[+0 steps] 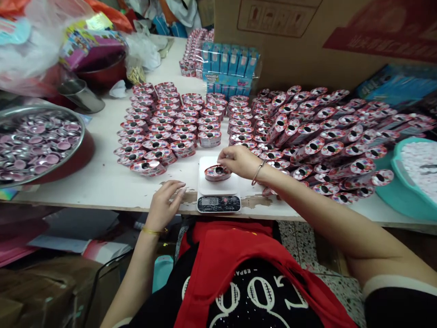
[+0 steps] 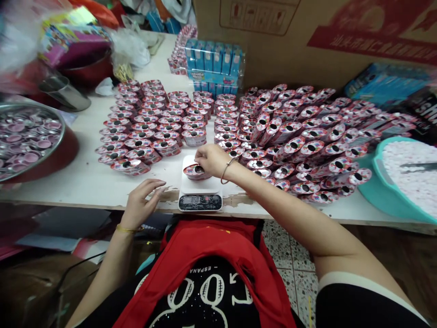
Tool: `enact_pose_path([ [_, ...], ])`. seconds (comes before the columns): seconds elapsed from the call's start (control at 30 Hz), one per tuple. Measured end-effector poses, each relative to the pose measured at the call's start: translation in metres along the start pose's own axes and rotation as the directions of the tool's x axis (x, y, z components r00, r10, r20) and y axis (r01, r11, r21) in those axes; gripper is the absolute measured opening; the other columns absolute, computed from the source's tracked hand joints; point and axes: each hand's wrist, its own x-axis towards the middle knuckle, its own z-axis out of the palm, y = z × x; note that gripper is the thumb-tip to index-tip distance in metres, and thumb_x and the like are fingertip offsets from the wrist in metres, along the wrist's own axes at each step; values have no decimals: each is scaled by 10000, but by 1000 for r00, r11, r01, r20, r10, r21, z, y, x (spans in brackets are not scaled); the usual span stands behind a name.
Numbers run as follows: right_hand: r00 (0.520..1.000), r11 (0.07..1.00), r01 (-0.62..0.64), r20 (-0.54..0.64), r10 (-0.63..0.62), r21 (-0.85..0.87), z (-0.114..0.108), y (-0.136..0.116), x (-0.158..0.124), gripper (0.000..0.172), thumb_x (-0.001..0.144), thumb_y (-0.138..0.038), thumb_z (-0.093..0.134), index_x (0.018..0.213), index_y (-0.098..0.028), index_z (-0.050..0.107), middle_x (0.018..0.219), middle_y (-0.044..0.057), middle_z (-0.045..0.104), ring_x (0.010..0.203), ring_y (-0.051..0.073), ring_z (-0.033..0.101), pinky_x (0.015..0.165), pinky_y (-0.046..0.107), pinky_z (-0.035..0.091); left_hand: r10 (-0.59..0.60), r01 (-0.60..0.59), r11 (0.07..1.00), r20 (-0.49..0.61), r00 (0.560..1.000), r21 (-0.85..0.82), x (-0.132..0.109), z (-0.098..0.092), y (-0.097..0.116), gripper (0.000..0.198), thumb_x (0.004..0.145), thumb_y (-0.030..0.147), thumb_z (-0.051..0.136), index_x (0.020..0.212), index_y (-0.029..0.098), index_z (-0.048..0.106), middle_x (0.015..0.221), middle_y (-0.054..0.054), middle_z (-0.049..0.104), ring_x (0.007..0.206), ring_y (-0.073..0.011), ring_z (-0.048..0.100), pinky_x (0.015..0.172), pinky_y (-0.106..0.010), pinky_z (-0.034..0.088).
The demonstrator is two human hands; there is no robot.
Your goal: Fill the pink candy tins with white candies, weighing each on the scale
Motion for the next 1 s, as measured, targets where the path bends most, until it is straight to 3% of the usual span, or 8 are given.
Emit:
enact_pose_path([
  [0.17,997,995,18,-79,-10,95,3,6,3,120,786,-125,576,687,-124,643,583,-1,557,606,104,514,608,235,370,-7,7,1000,15,1000,-1,2,4,0,227,882,320,461,977,183,614,965,-70,612,927,-164,574,857,-303,461],
  [0.5,996,968,53,-84,-33,245,10,11,1,183,818,-212,533,738,-119,668,586,-4,563,559,77,476,551,212,369,-21,21,1000,30,999,5,4,5,-3,232,881,327,458,970,182,617,955,-68,613,918,-164,576,850,-301,462],
  [0.7,998,915,-11,-48,33,403,14,12,4,158,817,-212,551,733,-121,649,615,2,577,514,63,464,505,205,367,-8,8,1000,35,999,-1,7,7,0,228,883,324,465,970,179,619,948,-66,616,914,-158,578,849,-296,461],
  [0.8,993,816,-68,-36,109,574,5,9,0,126,826,-221,566,780,-121,628,626,-11,562,425,33,400,425,189,313,1,-1,1000,32,999,0,7,7,0,221,884,316,468,965,176,619,944,-65,616,909,-154,578,845,-291,461],
  [1.0,966,440,-128,11,259,889,-15,14,-41,182,793,-293,627,848,-119,638,664,-7,542,484,25,419,413,144,294,10,-10,1000,3,1000,-3,11,7,0,209,884,302,472,988,179,604,963,-63,603,916,-155,567,843,-294,457],
])
